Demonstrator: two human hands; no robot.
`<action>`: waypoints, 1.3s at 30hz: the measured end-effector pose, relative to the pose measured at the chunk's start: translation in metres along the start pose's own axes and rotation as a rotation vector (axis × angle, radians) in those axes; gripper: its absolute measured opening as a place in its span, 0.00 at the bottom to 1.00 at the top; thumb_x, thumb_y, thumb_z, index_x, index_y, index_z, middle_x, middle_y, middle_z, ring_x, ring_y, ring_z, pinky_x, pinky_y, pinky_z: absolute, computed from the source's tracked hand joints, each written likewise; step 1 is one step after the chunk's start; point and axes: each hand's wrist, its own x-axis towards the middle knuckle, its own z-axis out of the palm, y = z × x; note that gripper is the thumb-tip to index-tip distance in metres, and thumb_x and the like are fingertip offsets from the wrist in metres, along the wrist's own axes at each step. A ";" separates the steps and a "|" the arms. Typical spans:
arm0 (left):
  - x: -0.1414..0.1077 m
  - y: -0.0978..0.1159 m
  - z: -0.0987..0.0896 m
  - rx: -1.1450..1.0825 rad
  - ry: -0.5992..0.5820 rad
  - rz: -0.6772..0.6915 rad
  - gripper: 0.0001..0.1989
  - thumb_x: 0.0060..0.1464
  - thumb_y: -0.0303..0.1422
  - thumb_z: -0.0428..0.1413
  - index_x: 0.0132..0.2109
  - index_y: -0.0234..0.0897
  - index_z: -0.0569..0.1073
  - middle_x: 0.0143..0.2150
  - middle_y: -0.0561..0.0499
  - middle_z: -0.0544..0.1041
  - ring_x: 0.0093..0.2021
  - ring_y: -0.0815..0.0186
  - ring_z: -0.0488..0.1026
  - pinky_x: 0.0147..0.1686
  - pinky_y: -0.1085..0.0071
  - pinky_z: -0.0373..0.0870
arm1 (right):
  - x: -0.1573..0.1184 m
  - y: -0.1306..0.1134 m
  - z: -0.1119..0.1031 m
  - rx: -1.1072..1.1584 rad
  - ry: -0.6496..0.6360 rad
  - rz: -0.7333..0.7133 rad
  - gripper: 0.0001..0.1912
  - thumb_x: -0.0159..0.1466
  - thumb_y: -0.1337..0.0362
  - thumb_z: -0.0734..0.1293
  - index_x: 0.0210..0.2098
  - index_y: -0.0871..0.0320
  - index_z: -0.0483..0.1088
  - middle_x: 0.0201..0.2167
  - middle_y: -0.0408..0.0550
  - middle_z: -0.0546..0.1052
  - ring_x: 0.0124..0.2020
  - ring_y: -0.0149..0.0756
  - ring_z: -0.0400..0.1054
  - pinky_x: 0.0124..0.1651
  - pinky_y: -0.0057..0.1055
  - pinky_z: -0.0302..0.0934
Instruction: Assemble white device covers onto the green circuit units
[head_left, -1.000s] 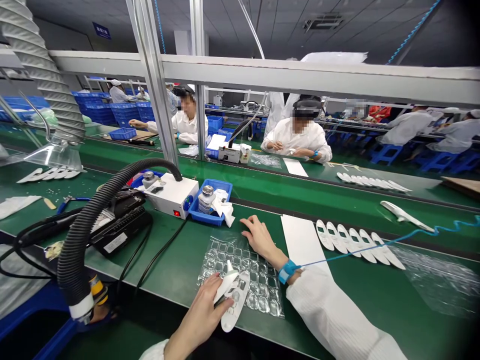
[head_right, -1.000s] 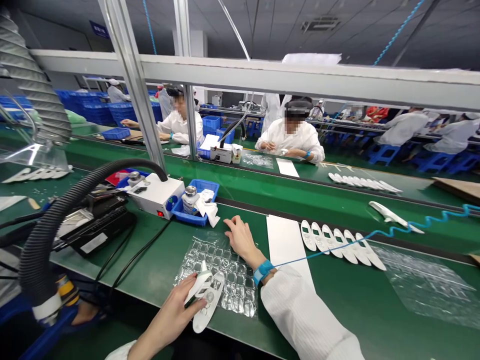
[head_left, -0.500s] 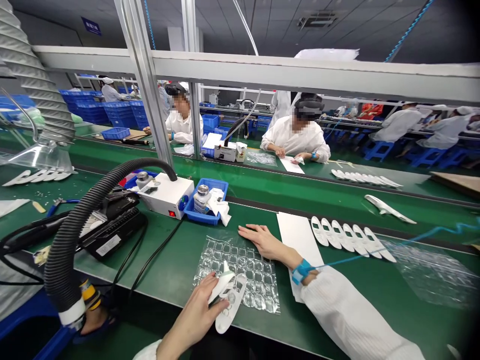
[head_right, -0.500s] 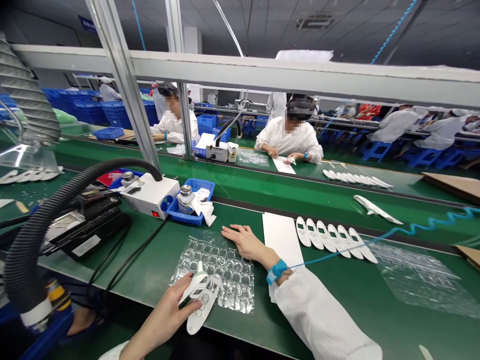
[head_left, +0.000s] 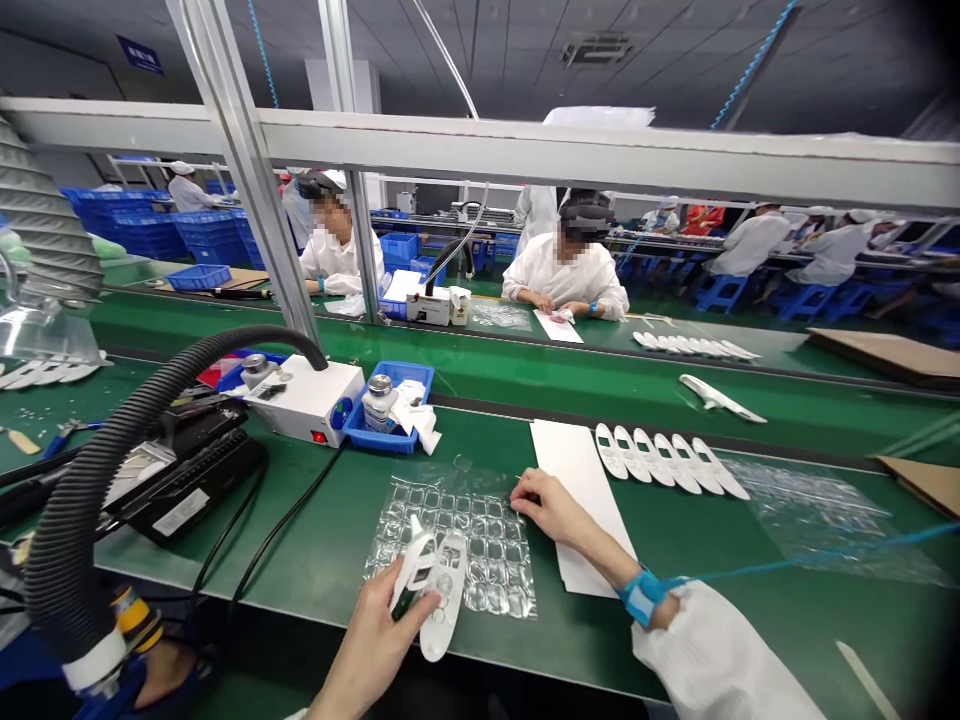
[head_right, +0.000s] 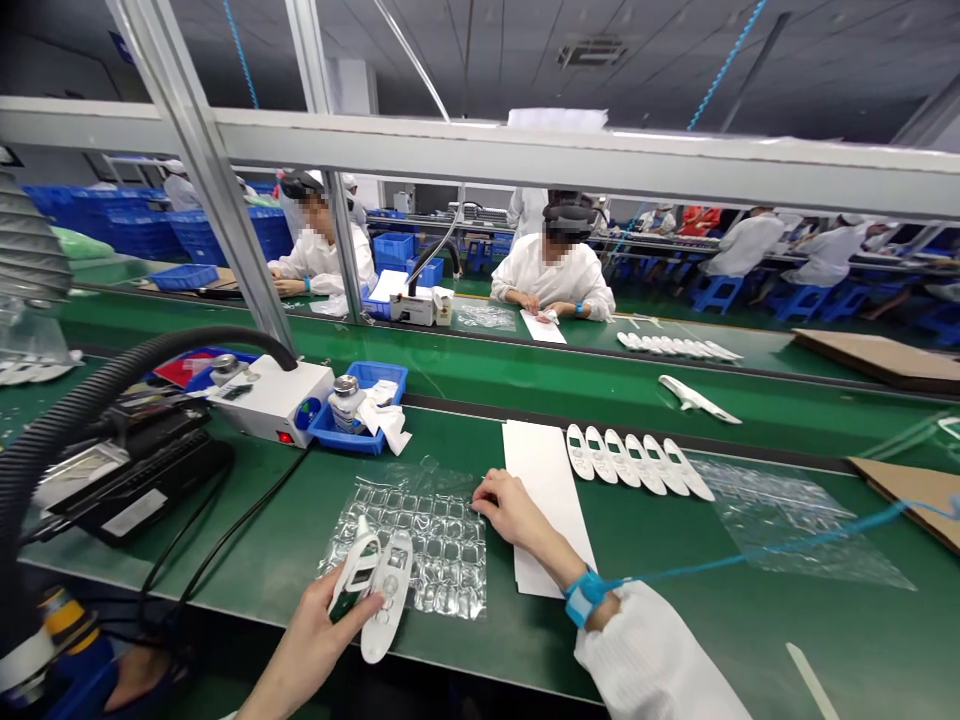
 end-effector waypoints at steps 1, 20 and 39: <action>0.000 0.004 0.008 -0.069 0.025 -0.011 0.18 0.52 0.46 0.57 0.46 0.39 0.76 0.44 0.44 0.80 0.46 0.52 0.75 0.47 0.63 0.69 | -0.004 -0.002 0.002 0.001 0.016 0.021 0.07 0.62 0.68 0.65 0.28 0.58 0.74 0.31 0.47 0.74 0.36 0.39 0.67 0.38 0.32 0.59; 0.024 0.003 0.058 -0.173 0.137 -0.069 0.17 0.47 0.44 0.61 0.37 0.33 0.76 0.34 0.46 0.80 0.35 0.57 0.72 0.37 0.66 0.66 | -0.024 -0.008 0.021 0.295 0.242 0.161 0.06 0.59 0.65 0.62 0.26 0.56 0.68 0.29 0.45 0.71 0.35 0.40 0.66 0.41 0.37 0.56; 0.001 0.020 0.060 -0.305 0.211 -0.152 0.16 0.43 0.41 0.65 0.36 0.33 0.77 0.30 0.49 0.79 0.30 0.63 0.71 0.33 0.70 0.67 | -0.049 -0.092 -0.004 0.430 0.132 0.073 0.08 0.61 0.65 0.62 0.25 0.55 0.65 0.27 0.43 0.70 0.34 0.38 0.64 0.41 0.34 0.55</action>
